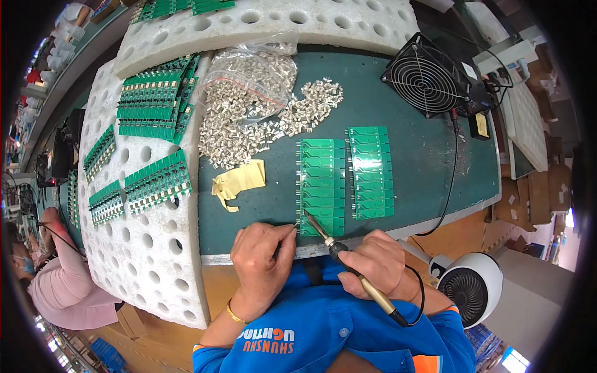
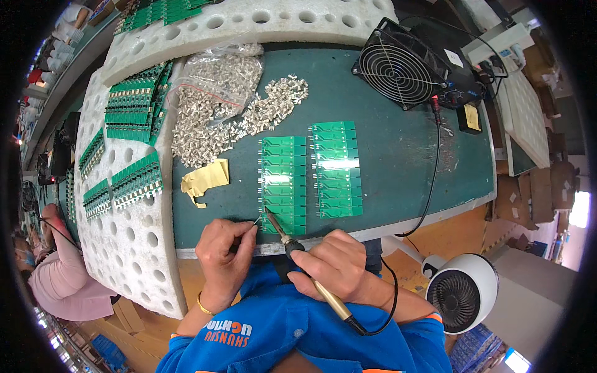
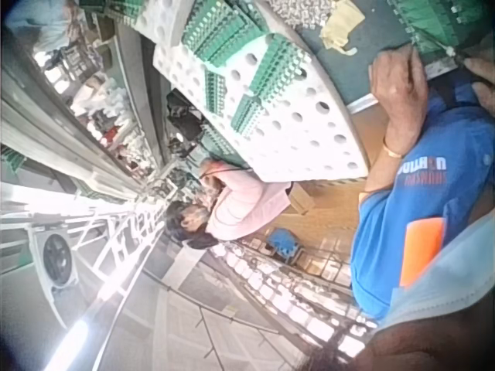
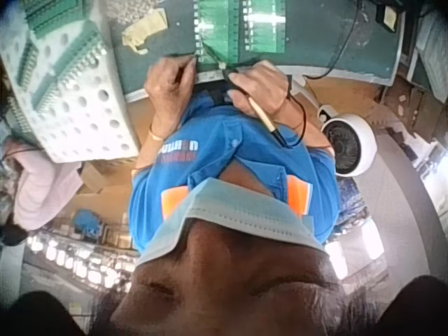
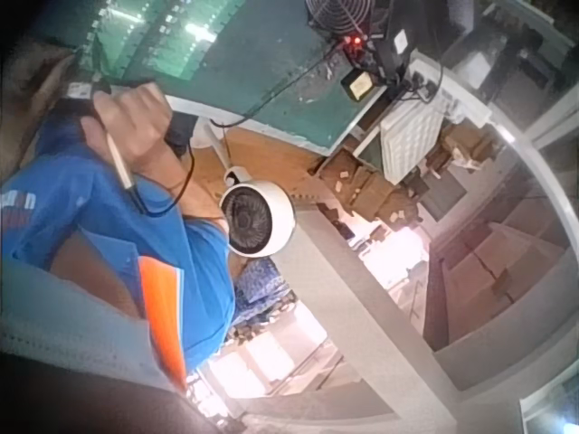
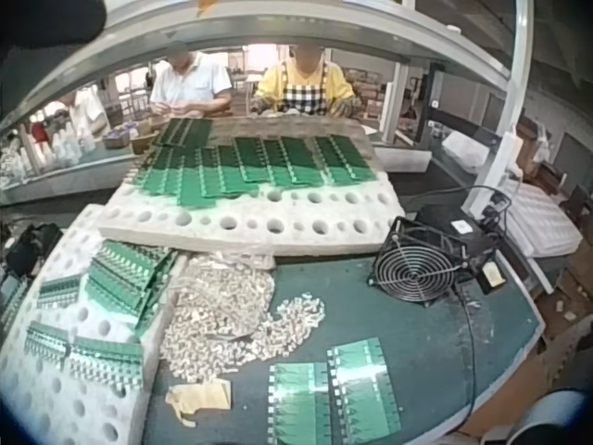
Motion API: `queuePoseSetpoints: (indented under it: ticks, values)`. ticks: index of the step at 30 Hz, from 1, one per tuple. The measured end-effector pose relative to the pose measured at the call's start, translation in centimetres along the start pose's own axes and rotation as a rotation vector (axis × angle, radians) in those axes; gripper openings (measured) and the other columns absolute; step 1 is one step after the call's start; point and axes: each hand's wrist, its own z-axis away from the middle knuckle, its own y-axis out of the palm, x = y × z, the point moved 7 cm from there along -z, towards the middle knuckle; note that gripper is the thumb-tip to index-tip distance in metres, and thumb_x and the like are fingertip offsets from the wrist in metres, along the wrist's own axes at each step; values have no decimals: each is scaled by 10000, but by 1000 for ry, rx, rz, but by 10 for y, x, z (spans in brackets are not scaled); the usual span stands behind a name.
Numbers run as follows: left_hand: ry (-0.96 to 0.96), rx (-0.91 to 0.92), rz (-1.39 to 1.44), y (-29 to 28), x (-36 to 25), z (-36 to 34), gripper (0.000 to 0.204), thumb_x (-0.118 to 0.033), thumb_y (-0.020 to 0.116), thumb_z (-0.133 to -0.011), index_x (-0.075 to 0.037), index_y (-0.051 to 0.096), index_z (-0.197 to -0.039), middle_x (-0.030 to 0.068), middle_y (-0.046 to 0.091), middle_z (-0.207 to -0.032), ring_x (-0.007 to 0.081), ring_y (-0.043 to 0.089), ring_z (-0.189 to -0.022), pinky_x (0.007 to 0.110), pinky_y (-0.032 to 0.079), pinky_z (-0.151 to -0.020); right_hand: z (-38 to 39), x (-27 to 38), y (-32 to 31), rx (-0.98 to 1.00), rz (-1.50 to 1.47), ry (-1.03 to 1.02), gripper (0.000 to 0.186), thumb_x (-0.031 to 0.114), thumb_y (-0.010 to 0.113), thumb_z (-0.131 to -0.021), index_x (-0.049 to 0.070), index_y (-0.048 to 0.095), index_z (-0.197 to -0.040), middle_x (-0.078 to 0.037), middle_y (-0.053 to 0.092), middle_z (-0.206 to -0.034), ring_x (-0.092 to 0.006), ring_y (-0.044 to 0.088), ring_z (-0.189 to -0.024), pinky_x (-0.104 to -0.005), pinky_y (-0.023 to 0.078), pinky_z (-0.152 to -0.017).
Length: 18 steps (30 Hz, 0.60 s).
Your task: The person solders electronic components onto circuit board strips using a soldering iron and solder wire, then lifts the circuit board strip and solders additional pins.
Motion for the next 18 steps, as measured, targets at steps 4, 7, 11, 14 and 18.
queuePoseSetpoints:
  ticks: [4, 7, 11, 14, 18]
  values:
    - [6, -5, -12, -1, -2, 0, 121, 43, 775, -746, -29, 712, -822, 72, 622, -689, 221, 584, -624, 336, 451, -599, 1, 1, 1, 12, 15, -16, 306, 247, 715, -915, -4, 631, -1069, -82, 583, -681, -236, 571, -546, -363, 480, -542]
    - [-6, -3, -25, 3, 0, -1, 133, 29, 782, -726, -43, 712, -813, 69, 615, -692, 235, 592, -634, 351, 441, -599, 0, -1, 0, -2, -2, 7, 345, 168, 814, -754, 2, 672, -1020, -72, 612, -705, -217, 591, -564, -337, 447, -528]
    - [18, -4, -21, 3, -1, 0, 140, 16, 789, -706, -53, 710, -800, 65, 606, -692, 247, 594, -642, 366, 431, -598, 1, 0, 0, -2, -5, 6, 350, 163, 817, -747, 2, 671, -1021, -71, 611, -702, -215, 588, -561, -335, 442, -524]
    - [11, -4, -15, 2, -1, 1, 138, 18, 785, -707, -51, 708, -798, 66, 607, -693, 248, 591, -639, 366, 430, -598, 2, 1, 1, 12, 11, -6, 291, 240, 715, -913, -4, 637, -1052, -78, 586, -681, -230, 576, -545, -360, 481, -534]
    - [13, -8, -13, 1, -1, 1, 137, 20, 782, -708, -50, 708, -800, 68, 608, -694, 248, 591, -638, 365, 430, -599, 2, 0, 2, 7, 17, -8, 293, 251, 707, -919, -3, 640, -1049, -73, 586, -681, -226, 579, -546, -358, 482, -532]
